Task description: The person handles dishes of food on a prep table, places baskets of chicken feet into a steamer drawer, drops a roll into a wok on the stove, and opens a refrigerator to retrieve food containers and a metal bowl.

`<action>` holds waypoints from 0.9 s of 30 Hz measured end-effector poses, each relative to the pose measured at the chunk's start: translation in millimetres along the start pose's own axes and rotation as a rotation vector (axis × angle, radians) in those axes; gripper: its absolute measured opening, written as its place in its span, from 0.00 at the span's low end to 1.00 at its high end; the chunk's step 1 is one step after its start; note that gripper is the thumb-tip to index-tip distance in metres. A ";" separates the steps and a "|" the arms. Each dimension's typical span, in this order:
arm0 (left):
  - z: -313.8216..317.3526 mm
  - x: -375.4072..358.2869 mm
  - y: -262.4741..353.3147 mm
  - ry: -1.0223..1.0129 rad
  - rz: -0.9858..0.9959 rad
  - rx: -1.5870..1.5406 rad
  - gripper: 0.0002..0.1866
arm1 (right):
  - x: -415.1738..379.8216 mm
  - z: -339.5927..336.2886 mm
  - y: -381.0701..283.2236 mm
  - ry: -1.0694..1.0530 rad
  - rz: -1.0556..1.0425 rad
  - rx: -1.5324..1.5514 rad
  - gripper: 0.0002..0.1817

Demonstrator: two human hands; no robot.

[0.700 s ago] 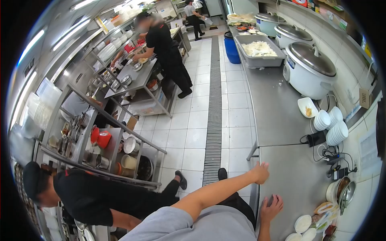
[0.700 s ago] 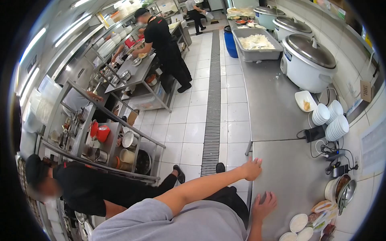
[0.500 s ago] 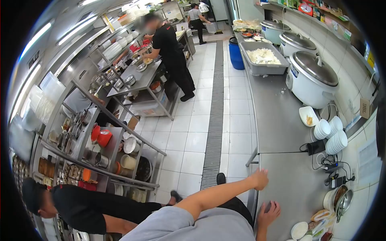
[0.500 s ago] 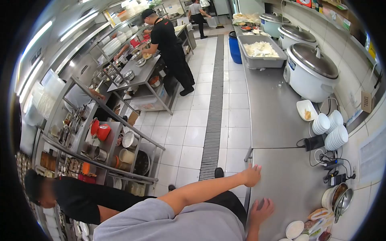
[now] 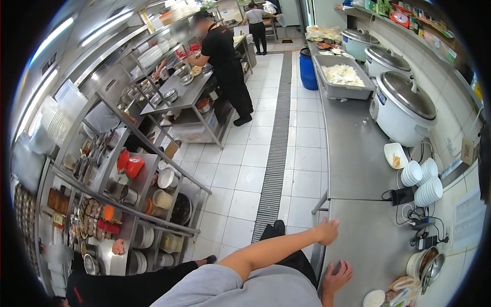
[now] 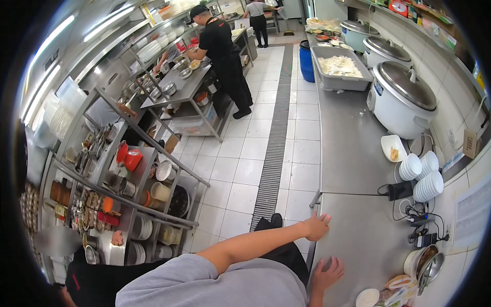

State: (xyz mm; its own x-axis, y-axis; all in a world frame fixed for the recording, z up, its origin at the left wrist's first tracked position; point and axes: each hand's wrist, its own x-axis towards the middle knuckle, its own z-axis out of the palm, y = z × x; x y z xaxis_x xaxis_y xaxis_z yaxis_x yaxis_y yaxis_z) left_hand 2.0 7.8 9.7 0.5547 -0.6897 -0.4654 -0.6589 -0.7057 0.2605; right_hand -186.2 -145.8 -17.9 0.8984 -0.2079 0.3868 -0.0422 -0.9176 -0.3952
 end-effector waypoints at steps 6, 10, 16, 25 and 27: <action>-8.9 -3.8 1.0 -0.026 0.001 0.028 0.29 | -3.1 4.5 3.6 -0.007 0.034 0.015 0.21; -9.1 -1.4 0.1 -0.053 0.010 -0.003 0.30 | -3.9 2.7 2.6 -0.007 0.026 -0.016 0.22; -9.4 -2.4 0.7 -0.055 0.020 0.005 0.29 | -3.7 1.6 3.4 -0.029 0.042 -0.003 0.22; -6.3 -1.6 -2.2 -0.039 0.019 -0.024 0.28 | -2.4 0.5 0.0 -0.030 0.059 0.008 0.22; -8.1 -2.1 -1.9 -0.036 0.017 -0.023 0.28 | -1.6 0.6 0.6 -0.027 0.058 0.010 0.22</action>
State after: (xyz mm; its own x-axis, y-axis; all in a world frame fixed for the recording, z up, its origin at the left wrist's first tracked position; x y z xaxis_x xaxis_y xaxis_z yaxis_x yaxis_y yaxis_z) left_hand 6.3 9.3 17.0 0.5242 -0.6957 -0.4912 -0.6563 -0.6975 0.2876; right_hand -187.4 -145.8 -19.3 0.9059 -0.2512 0.3409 -0.0901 -0.9010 -0.4244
